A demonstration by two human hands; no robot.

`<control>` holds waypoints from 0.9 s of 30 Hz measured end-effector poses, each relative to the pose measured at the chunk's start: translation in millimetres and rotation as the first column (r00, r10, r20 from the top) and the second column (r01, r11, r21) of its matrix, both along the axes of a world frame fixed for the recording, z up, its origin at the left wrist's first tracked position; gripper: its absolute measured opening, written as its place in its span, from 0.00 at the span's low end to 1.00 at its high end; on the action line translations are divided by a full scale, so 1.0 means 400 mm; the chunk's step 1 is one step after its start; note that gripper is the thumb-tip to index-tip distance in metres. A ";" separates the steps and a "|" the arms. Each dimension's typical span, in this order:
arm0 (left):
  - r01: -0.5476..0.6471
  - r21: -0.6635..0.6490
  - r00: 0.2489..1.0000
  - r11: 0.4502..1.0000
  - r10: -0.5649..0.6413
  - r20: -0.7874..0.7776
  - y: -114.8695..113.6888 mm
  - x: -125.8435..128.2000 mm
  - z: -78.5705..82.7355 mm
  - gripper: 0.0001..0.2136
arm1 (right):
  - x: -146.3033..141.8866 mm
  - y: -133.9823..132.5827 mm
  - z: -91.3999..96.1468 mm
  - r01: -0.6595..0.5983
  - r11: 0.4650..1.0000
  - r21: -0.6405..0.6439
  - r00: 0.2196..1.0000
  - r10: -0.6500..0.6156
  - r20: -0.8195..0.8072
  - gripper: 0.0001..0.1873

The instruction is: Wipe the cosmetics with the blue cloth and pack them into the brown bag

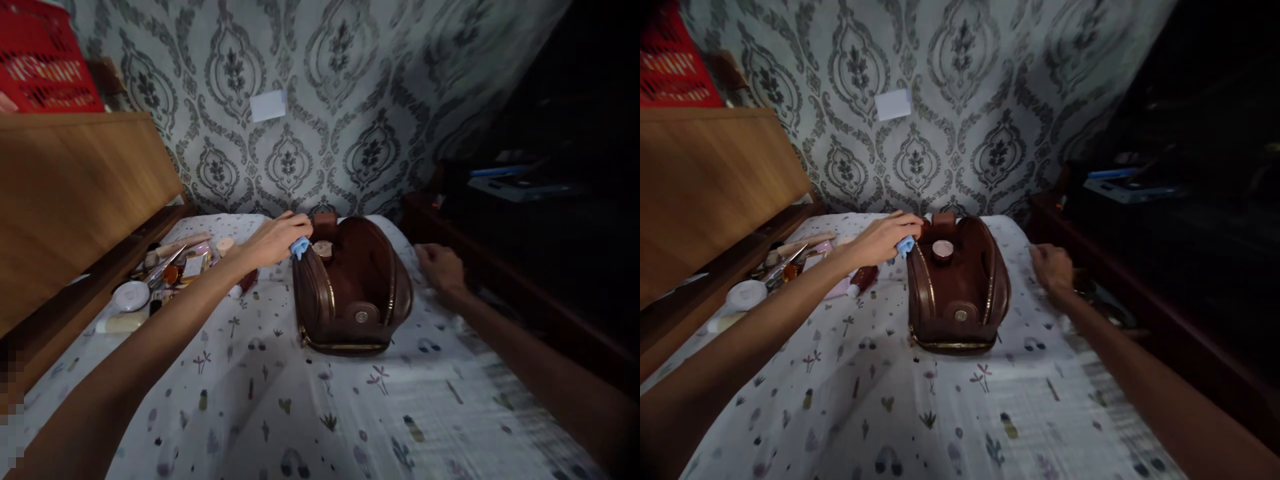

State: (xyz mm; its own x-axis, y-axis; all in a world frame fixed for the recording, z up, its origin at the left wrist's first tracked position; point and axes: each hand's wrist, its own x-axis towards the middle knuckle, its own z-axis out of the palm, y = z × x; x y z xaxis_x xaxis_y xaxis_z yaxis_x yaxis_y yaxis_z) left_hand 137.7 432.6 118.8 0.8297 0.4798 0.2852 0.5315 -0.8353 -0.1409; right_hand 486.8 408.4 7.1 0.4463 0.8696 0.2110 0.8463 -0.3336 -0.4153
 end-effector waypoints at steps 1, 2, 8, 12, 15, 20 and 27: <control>-0.012 -0.008 0.999 1.000 0.013 0.035 -0.004 -0.002 -0.006 0.19 | -0.027 -0.026 0.013 -0.067 0.997 0.029 0.997 0.068 -0.045 0.23; -0.030 -0.022 0.997 0.999 0.032 0.075 -0.007 -0.004 -0.013 0.19 | -0.057 -0.051 0.027 -0.123 0.991 0.057 0.988 0.127 -0.085 0.24; -0.102 -0.144 0.970 0.984 0.130 0.207 -0.015 0.014 -0.027 0.17 | -0.206 -0.128 0.125 -0.394 0.843 0.366 0.621 0.538 -0.570 0.21; -0.116 -0.131 0.961 0.985 0.145 0.236 -0.021 0.017 -0.014 0.15 | -0.228 -0.121 0.154 -0.288 0.887 0.360 0.552 0.461 -0.695 0.09; -0.132 -0.113 0.954 0.985 0.157 0.255 -0.030 -0.001 0.002 0.14 | -0.236 -0.134 0.158 -0.227 0.890 0.394 0.537 0.452 -0.712 0.08; -0.129 -0.108 0.959 0.986 0.152 0.241 -0.047 -0.038 0.007 0.15 | -0.252 -0.160 0.151 -0.256 0.867 0.428 0.537 0.496 -0.683 0.08; -0.116 -0.126 0.954 0.985 0.145 0.261 -0.068 -0.060 -0.016 0.16 | -0.254 -0.156 0.138 -0.329 0.828 0.454 0.620 0.552 -0.557 0.09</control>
State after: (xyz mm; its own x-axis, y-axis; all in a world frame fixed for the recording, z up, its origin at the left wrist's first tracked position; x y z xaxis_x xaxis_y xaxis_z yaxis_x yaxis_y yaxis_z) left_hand 113.9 405.4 112.3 0.6578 0.6191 0.4289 0.6427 -0.7584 0.1089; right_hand 385.3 345.8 62.3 0.1407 0.9456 0.2932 0.3392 0.2321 -0.9116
